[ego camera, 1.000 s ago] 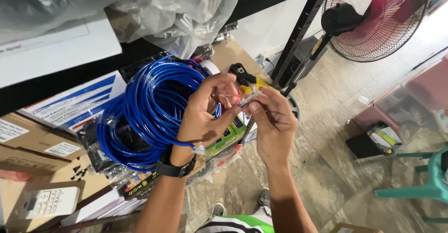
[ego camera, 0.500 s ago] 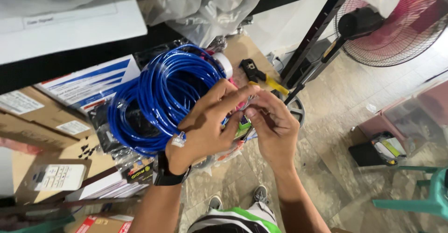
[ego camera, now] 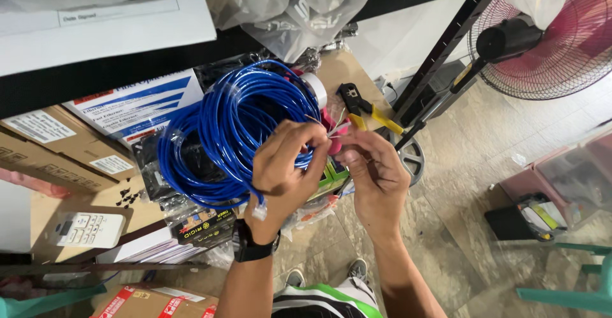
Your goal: The person works at a bench with a coiled blue cable, using a yellow-handled crimping/stripping tool to cut and strip the cable end, then separates and arranges the exposed wire strands by hand and fits them into a connector, repeatedly adjusting the strands and reusing the tool on the cable end.
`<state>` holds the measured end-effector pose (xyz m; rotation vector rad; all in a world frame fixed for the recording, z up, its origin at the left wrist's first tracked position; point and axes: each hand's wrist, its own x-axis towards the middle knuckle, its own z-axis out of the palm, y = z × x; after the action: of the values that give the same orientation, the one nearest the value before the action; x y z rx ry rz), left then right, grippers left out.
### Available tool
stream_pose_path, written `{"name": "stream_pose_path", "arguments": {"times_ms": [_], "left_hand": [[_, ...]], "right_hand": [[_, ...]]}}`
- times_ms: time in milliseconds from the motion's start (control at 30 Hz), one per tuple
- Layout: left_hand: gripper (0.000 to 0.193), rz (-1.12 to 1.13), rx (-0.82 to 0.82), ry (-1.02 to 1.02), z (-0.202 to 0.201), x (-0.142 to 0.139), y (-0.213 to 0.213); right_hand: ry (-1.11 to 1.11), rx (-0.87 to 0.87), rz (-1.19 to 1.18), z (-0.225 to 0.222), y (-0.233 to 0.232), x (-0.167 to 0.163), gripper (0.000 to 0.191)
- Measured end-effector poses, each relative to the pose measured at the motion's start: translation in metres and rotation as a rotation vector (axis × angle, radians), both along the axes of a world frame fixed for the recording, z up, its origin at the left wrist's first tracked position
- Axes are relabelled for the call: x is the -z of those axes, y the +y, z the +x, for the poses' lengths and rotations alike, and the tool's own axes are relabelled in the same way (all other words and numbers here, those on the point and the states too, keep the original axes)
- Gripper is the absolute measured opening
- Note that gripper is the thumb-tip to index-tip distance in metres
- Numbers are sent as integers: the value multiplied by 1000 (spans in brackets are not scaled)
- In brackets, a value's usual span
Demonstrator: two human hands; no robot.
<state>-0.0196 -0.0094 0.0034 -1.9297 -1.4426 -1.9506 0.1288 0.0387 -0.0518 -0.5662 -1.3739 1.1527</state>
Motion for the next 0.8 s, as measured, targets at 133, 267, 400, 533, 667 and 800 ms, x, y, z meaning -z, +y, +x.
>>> {"name": "stream_pose_path", "arguments": {"times_ms": [133, 267, 400, 533, 667, 800], "left_hand": [[20, 59, -4, 13, 0, 1, 5], [22, 78, 18, 12, 1, 2, 8], [22, 107, 41, 53, 0, 4, 10], [23, 71, 23, 28, 0, 4, 4], [18, 54, 76, 13, 0, 6, 2], [17, 24, 107, 15, 3, 14, 4]], "right_hand": [[-11, 18, -33, -1, 6, 9, 14], [12, -39, -81, 0, 12, 20, 7], [-74, -144, -202, 3, 17, 18, 6], [-209, -48, 83, 16, 13, -5, 20], [-248, 44, 231, 22, 7, -29, 35], [-475, 313, 283, 17, 2, -39, 15]]}}
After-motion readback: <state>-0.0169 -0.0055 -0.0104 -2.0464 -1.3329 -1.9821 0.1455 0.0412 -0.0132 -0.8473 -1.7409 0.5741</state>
